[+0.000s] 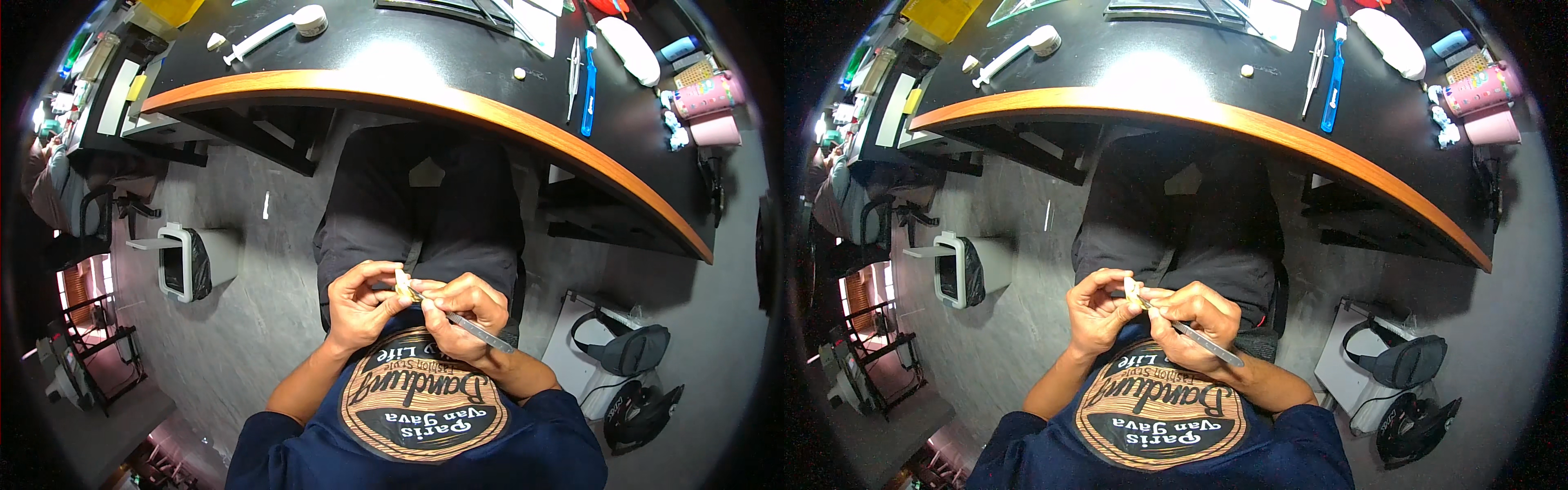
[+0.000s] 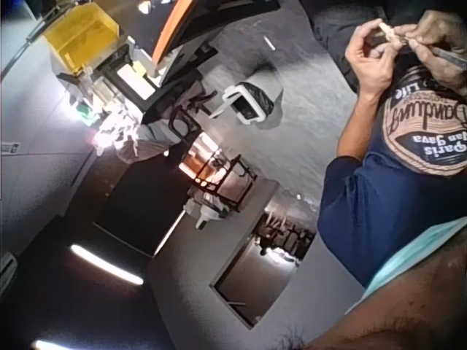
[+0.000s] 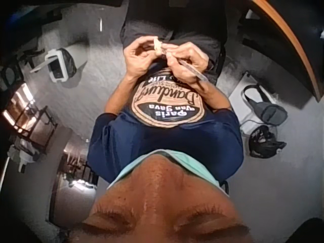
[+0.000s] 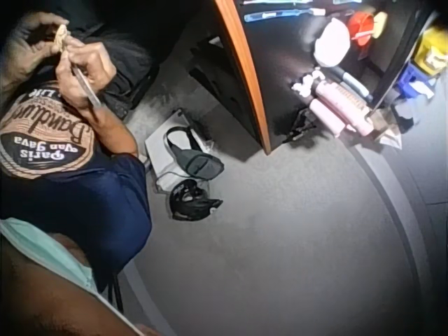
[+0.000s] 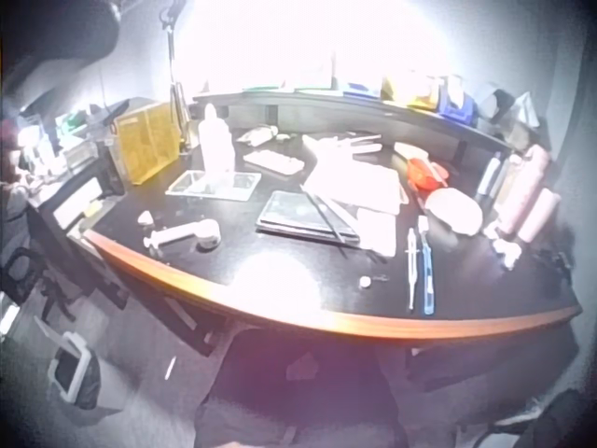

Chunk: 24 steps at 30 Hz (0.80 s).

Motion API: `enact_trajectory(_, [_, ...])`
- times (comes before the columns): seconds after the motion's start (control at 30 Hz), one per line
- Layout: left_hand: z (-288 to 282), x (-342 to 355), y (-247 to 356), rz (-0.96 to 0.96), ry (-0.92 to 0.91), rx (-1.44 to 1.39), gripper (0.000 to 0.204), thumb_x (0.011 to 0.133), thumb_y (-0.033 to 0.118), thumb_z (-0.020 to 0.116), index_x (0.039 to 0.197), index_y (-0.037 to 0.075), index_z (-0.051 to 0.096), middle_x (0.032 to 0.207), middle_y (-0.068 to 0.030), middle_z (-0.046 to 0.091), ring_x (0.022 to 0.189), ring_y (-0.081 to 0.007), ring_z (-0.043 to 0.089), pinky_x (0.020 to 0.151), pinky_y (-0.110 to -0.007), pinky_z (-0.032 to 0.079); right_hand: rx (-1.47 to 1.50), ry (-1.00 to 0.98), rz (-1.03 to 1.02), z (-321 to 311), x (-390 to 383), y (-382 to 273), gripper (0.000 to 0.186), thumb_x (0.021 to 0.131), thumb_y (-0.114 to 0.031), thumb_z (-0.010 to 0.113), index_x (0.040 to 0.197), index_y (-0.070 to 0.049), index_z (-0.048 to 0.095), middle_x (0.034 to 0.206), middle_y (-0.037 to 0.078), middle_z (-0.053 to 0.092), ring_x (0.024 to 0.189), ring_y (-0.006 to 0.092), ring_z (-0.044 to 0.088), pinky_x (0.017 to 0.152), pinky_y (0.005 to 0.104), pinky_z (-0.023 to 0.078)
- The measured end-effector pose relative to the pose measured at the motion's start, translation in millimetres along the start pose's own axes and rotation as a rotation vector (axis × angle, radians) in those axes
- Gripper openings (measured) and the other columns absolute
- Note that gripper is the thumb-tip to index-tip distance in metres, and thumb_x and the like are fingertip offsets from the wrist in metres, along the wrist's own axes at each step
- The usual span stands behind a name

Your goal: Applying and shaping ceramic material on a dental model to fabricate a prosthetic.

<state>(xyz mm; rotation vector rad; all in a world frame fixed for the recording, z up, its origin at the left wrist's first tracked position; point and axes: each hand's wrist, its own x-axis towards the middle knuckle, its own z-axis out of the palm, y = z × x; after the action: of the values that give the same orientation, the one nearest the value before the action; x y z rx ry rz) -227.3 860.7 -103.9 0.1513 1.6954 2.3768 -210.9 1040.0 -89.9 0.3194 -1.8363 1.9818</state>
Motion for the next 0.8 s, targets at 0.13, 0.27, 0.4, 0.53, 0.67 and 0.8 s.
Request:
enact_trajectory(0.13, [0.4,0.7,1.3,-0.015,-0.002,-0.033,0.043,0.086,-0.004,0.081,0.125,-0.008,0.062,0.112,-0.0132,0.069,0.109,-0.0210,0.070,0.093,-0.035,0.064,0.000,-0.006,-0.026,0.0,0.8,0.9,0.018,0.080,0.011,0.075,0.081,0.003,0.060,0.083,0.016,0.069,0.084,0.0273,0.078,0.079,0.0413,0.067])
enact_trajectory(0.27, [0.0,1.3,2.4,-0.020,-0.006,-0.048,0.043,0.087,-0.002,0.081,0.125,-0.008,0.062,0.112,-0.0136,0.069,0.109,-0.0212,0.070,0.092,-0.035,0.064,0.021,0.001,-0.015,1.9,-0.1,0.2,0.017,0.081,0.011,0.076,0.082,0.003,0.061,0.084,0.016,0.070,0.086,0.0279,0.077,0.082,0.0422,0.066])
enact_trajectory(0.4, [0.0,2.6,2.6,-0.027,-0.007,-0.048,0.043,0.087,-0.002,0.081,0.125,-0.008,0.062,0.112,-0.0138,0.069,0.107,-0.0213,0.070,0.091,-0.035,0.064,0.070,0.045,0.030,4.2,-1.4,0.4,0.016,0.083,0.011,0.075,0.084,0.003,0.061,0.085,0.017,0.070,0.087,0.0295,0.077,0.084,0.0423,0.066])
enact_trajectory(0.53, [0.1,2.8,4.1,-0.018,-0.007,-0.058,0.043,0.088,-0.002,0.080,0.126,-0.009,0.062,0.112,-0.0139,0.069,0.107,-0.0213,0.071,0.091,-0.035,0.064,0.048,0.008,0.008,3.5,0.5,-0.3,0.015,0.083,0.010,0.075,0.084,0.004,0.062,0.085,0.017,0.070,0.087,0.0297,0.077,0.083,0.0424,0.066])
enact_trajectory(0.67, [-0.2,2.6,4.5,-0.035,-0.017,-0.067,0.043,0.088,-0.002,0.080,0.126,-0.009,0.061,0.112,-0.0138,0.069,0.107,-0.0211,0.070,0.091,-0.035,0.064,0.045,0.014,0.012,3.6,-0.5,0.4,0.015,0.083,0.010,0.075,0.085,0.003,0.063,0.085,0.017,0.070,0.088,0.0297,0.077,0.083,0.0420,0.066])
enact_trajectory(0.8, [-2.5,1.3,2.8,-0.033,-0.021,-0.060,0.043,0.088,-0.002,0.080,0.127,-0.010,0.062,0.114,-0.0141,0.068,0.108,-0.0215,0.070,0.091,-0.035,0.064,0.047,-0.038,0.008,-0.3,1.3,1.6,0.015,0.083,0.011,0.076,0.085,0.003,0.063,0.084,0.017,0.070,0.089,0.0298,0.077,0.084,0.0413,0.066])
